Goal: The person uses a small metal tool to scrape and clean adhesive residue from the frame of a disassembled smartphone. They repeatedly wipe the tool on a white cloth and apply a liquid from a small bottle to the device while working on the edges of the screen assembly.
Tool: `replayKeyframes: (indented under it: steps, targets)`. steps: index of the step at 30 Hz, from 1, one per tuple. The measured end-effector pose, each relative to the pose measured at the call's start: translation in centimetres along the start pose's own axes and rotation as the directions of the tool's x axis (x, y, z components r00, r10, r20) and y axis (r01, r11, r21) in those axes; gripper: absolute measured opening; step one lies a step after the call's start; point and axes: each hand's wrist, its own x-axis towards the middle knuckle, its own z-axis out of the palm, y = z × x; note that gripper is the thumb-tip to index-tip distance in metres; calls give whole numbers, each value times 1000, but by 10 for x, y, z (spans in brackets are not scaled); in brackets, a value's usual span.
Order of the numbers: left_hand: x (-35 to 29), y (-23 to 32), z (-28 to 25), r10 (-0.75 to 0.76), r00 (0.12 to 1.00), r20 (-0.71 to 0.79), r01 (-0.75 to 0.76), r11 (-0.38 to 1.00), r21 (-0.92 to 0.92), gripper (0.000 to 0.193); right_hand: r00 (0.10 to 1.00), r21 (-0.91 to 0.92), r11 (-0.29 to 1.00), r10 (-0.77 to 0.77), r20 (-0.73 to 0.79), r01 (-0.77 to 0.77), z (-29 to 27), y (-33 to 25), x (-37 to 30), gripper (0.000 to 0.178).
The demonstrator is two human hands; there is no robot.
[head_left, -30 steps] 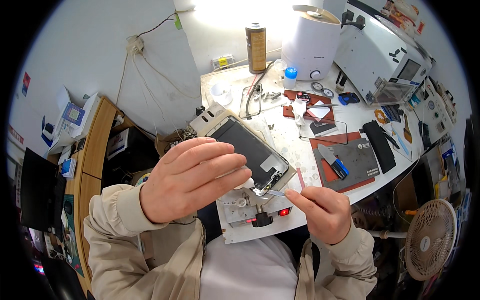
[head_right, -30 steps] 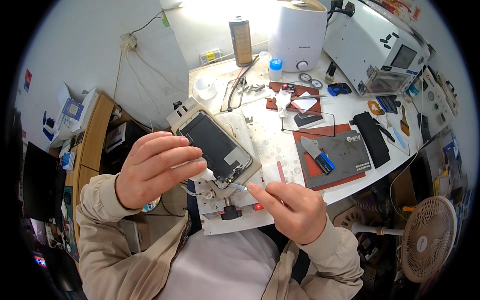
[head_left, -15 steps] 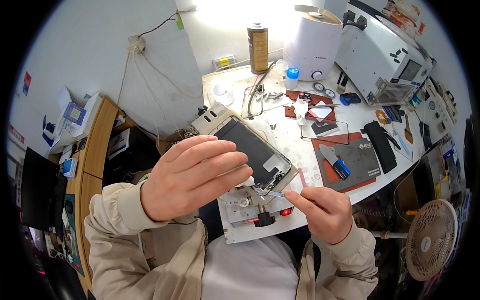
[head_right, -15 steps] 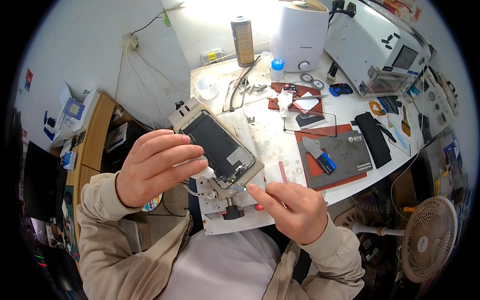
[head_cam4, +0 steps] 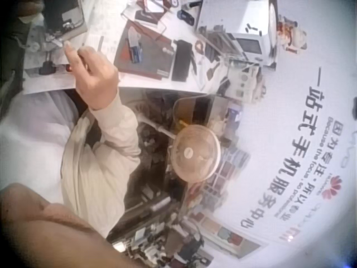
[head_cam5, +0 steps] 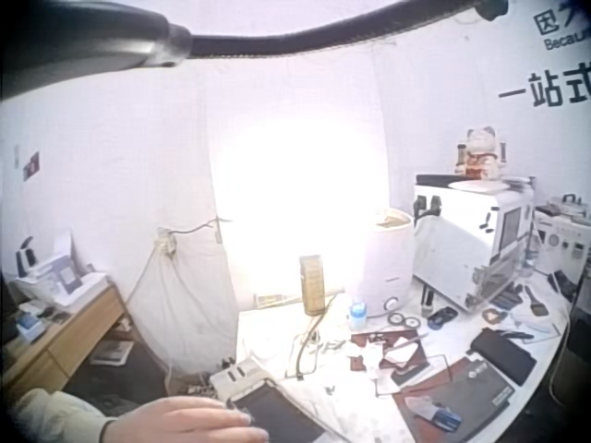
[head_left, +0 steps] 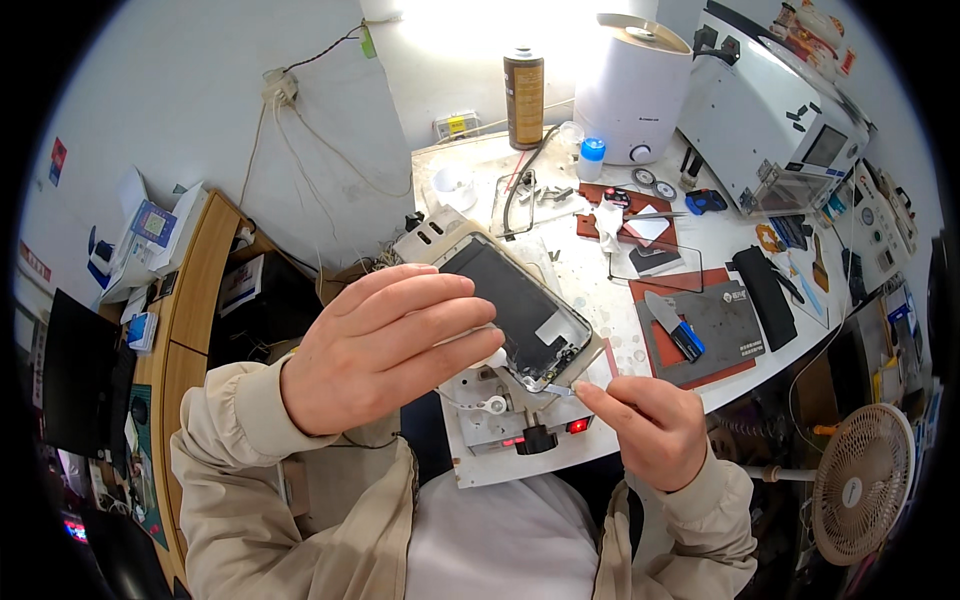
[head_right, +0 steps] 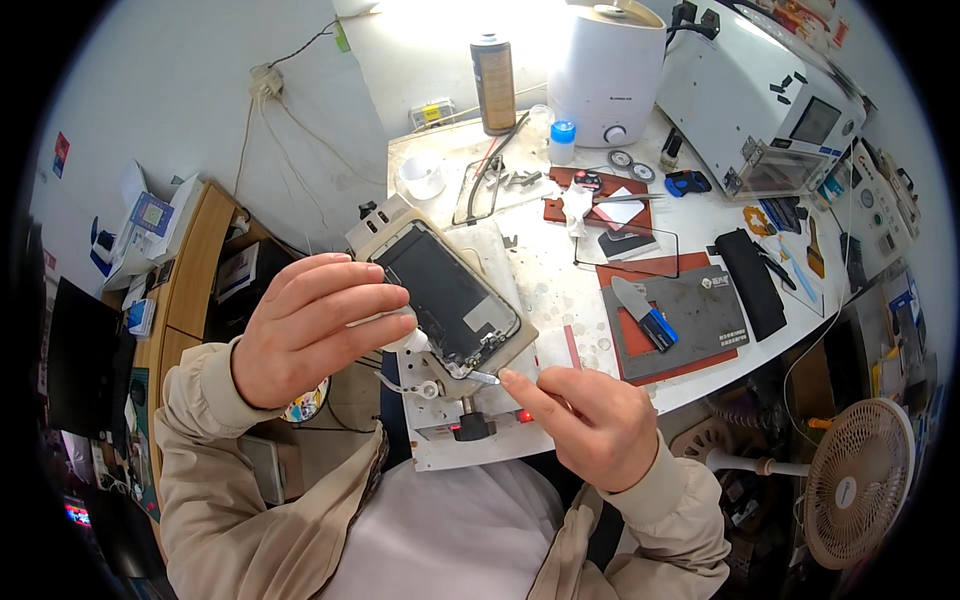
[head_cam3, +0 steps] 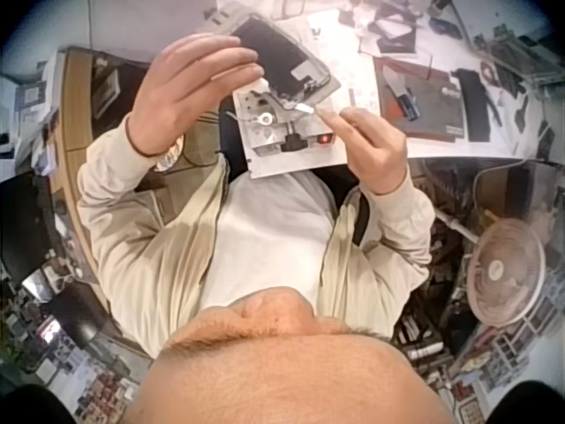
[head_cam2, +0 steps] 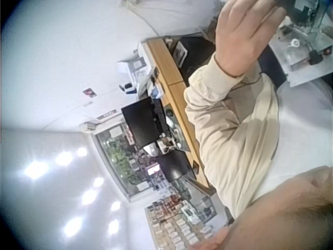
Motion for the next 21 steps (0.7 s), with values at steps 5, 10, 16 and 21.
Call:
replayKeyframes:
  steps: [5,10,16,21]
  targets:
    - [4,-4,0,49,998,-26,-48,999,16,37,1000,-4,1000,-4,-3,4,0,-1,0,54]
    - [3,-5,-1,54,998,-20,-53,998,19,38,1000,13,1000,6,6,-7,-1,-2,2,54]
    - [2,-7,0,57,998,-24,-57,998,16,38,999,-41,999,-35,-27,34,2,0,1,55]
    - [1,-8,1,42,999,-13,-41,999,12,36,996,-128,989,-74,-43,68,3,-2,1,52]
